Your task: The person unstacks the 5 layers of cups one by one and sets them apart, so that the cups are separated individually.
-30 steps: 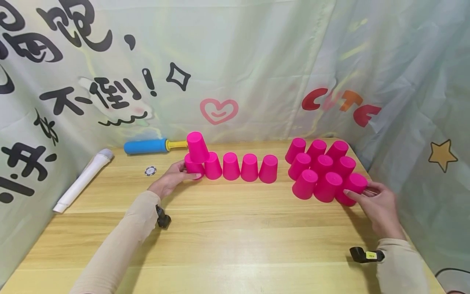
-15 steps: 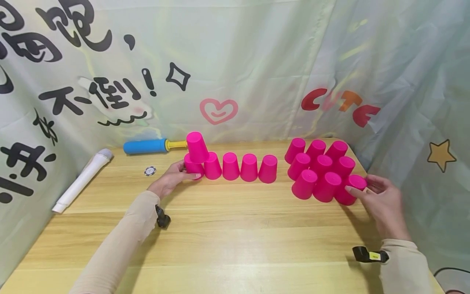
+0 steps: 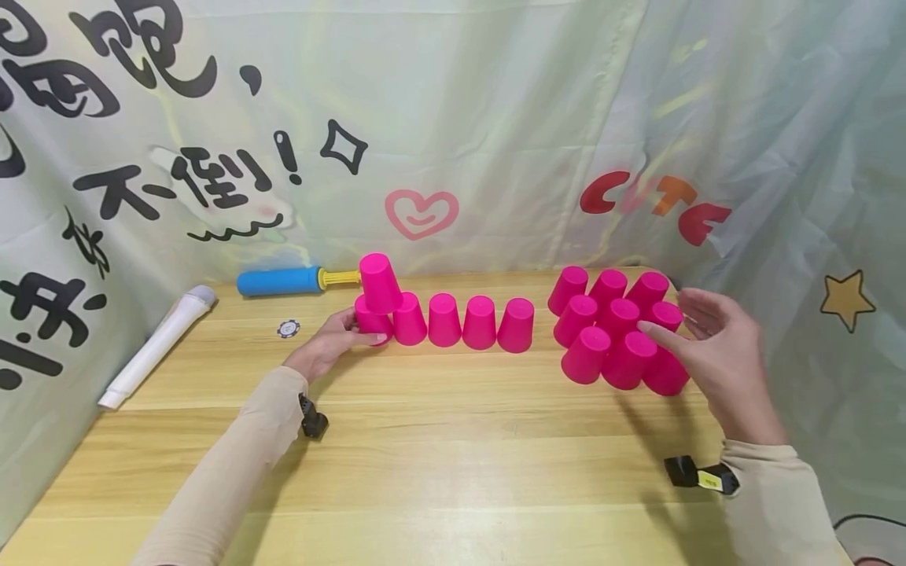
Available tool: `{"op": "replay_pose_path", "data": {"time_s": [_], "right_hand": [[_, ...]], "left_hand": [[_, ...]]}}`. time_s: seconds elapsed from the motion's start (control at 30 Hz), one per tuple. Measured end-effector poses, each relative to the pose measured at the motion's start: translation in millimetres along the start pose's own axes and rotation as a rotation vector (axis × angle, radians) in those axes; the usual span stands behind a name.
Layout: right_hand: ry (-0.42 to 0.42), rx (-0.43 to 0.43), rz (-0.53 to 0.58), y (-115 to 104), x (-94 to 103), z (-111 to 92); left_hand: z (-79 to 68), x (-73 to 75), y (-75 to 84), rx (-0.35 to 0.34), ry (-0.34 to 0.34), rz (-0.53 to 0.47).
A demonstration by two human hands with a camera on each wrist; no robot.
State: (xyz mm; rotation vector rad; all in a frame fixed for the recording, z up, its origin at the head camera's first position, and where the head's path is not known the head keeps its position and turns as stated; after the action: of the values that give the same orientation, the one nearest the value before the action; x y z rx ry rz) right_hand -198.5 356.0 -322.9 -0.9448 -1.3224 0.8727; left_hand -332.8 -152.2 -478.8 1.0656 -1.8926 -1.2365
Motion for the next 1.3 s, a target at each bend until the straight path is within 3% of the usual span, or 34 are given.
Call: {"op": "replay_pose_path", "data": {"time_s": [0.1, 0.37, 0.63, 0.83, 1.07, 1.3], "right_hand": [[-0.027, 0.036, -0.095, -21.7, -21.1, 4.9], [-0.171, 0.128, -0.202, -63.2, -92.1, 26.9], [-0.355, 0.177, -0.138, -76.8, -172.2, 53.6], [-0.447, 0.178, -0.088, -82.5, -231.4, 68.4], [-0.496, 0.189, -0.073, -97.2, -285.3, 78.4], [-0.489, 0.260, -0.061, -109.0, -322.6, 87.9]], "left_hand": [[-0.6, 0.2, 0.3, 0.004, 0.002, 0.002], [-2.0, -1.0, 1.1, -0.001, -0.001, 0.004], [-3.1, -0.3, 2.4, -0.008, 0.001, 0.009], [-1.8, 0.7, 1.1, -0.006, 0.007, 0.020], [-0.4, 1.4, 0.5, -0.007, 0.010, 0.022], [-0.2, 0.1, 2.0, -0.001, 0.004, 0.020]]}}
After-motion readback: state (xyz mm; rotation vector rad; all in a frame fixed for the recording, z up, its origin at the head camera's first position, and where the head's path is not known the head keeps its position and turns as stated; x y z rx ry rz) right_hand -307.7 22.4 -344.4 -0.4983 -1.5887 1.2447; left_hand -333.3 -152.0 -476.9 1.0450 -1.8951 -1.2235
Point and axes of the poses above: each hand's wrist, its own z-axis towards the middle knuckle, its own x-axis out of the back of the hand, y = z × x, the point moved 9 cm from there along z, towards the middle knuckle, and after that the axes turned 15 degrees about -y, right-handed, at the moved point
